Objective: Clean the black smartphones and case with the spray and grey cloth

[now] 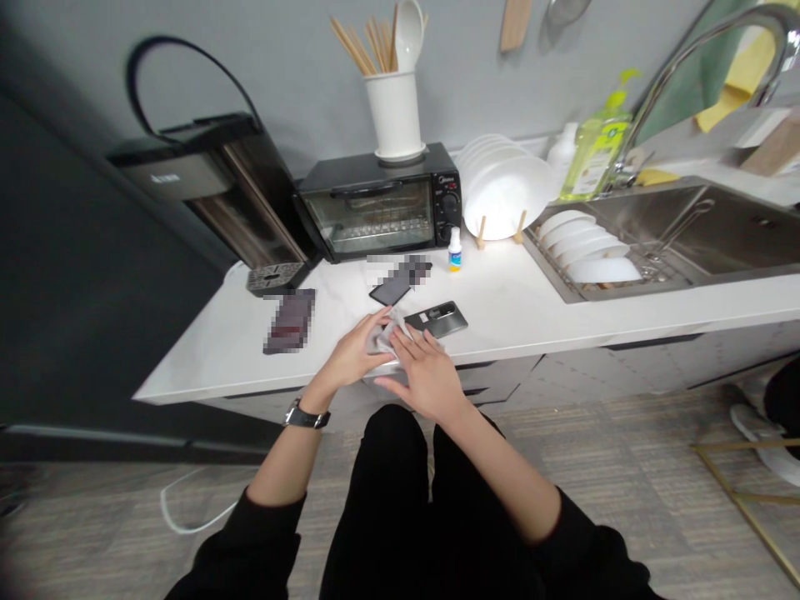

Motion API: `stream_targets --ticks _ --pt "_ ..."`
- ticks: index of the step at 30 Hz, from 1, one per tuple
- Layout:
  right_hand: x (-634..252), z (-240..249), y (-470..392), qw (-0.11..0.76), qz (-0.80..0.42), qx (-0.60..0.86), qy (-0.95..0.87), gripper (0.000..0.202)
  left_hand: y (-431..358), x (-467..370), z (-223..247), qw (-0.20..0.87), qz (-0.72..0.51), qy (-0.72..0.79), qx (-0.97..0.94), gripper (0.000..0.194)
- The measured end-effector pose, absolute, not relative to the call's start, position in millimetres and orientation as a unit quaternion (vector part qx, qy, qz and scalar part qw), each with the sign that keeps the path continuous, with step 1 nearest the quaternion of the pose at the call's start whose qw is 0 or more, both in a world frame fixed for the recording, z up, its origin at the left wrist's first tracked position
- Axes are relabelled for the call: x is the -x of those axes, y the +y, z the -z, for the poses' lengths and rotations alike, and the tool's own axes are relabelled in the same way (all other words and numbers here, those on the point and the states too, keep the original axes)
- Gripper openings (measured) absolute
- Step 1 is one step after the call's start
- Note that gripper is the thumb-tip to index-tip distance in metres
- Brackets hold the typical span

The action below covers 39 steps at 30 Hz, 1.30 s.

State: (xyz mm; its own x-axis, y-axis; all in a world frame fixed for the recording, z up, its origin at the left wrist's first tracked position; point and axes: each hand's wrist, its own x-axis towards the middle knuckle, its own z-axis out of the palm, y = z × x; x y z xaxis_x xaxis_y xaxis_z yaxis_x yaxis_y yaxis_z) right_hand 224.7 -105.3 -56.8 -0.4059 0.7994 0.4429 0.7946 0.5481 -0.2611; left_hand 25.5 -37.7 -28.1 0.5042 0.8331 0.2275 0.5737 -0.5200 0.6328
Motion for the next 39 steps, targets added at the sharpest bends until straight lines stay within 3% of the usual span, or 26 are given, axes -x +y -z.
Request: stream_targets --ticks 7,11,15,20,27,34,39 --pt "-238.0 56.3 -67.6 0.287 0.028 0.615 -0.734 0.084 -36.8 -25.8 33.0 0.241 -0.27 0.427 -0.829 0.091" --pt "-198.7 55.2 -85.6 0.282 0.001 0.536 -0.796 0.097 -34.1 -24.3 35.4 0.24 -0.271 0.421 -0.832 0.084" --pt "-213.0 55.3 -89.1 0.279 -0.001 0.525 -0.804 0.086 -36.3 -24.3 32.8 0.247 -0.264 0.42 -0.832 0.087" --pt "-264.9 60.4 -69.5 0.291 0.039 0.644 -0.707 0.083 -39.3 -26.6 31.6 0.246 -0.269 0.437 -0.823 0.095" --pt "-207.0 56.4 -105.4 0.282 -0.03 0.483 -0.829 0.084 -39.1 -25.6 30.1 0.234 -0.257 0.428 -0.834 0.083" --pt "-264.8 61.0 -80.8 0.298 0.035 0.62 -0.725 0.078 -40.1 -27.0 30.6 0.242 -0.268 0.433 -0.826 0.094" --pt "-235.5 59.2 -93.2 0.266 0.005 0.492 -0.829 0.084 -39.0 -26.5 32.2 0.247 -0.271 0.422 -0.829 0.089"
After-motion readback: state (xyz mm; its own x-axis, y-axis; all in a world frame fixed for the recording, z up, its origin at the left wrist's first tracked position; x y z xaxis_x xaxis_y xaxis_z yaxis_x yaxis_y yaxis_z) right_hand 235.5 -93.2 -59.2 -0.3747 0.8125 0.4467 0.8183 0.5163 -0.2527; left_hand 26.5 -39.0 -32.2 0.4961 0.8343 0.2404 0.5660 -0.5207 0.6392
